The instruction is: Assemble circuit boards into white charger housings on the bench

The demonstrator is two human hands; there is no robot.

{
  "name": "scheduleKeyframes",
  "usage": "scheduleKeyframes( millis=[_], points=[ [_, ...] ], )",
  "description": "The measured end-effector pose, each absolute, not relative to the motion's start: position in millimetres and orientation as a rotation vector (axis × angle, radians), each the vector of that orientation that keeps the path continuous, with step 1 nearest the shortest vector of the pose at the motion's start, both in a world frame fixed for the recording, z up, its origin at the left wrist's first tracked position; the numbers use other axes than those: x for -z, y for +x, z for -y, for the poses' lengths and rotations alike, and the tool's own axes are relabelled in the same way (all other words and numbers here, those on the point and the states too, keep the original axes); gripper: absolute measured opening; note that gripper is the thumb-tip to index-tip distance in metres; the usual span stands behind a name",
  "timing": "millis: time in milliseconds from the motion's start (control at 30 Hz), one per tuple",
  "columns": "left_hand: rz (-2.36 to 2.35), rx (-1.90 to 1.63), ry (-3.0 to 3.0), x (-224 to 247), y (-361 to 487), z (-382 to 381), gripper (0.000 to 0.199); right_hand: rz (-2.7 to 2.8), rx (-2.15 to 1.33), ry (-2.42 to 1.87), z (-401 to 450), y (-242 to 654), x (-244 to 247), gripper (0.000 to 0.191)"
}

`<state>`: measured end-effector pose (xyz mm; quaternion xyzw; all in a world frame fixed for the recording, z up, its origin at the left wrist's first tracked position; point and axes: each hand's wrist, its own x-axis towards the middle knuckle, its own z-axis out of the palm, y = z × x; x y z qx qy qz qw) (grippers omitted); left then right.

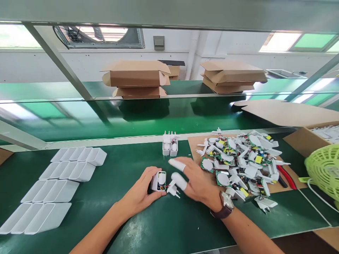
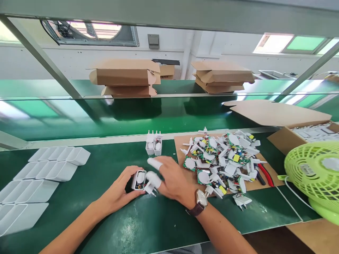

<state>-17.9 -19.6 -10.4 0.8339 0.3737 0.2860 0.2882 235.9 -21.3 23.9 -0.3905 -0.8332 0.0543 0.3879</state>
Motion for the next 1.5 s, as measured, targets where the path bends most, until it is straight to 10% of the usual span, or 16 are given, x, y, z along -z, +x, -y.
scheduleKeyframes(
  millis=[800, 1133, 1500],
  points=[
    [-0.985, -0.824, 2.333, 13.1, -34.3, 18.6, 0.056, 2.181, 0.490, -1.615, -34.5, 282.8, -34.1, 0.025],
    [-0.966, -0.937, 1.901, 13.6, -26.5, 19.8, 0.052, 2.495, -0.487, -0.840, 11.6, 238.7, -48.2, 0.036],
    [-1.079, -0.819, 1.657, 9.0, -23.4, 22.2, 0.069, 2.305, -0.284, -0.763, 13.3, 208.4, 2.6, 0.041]
  ],
)
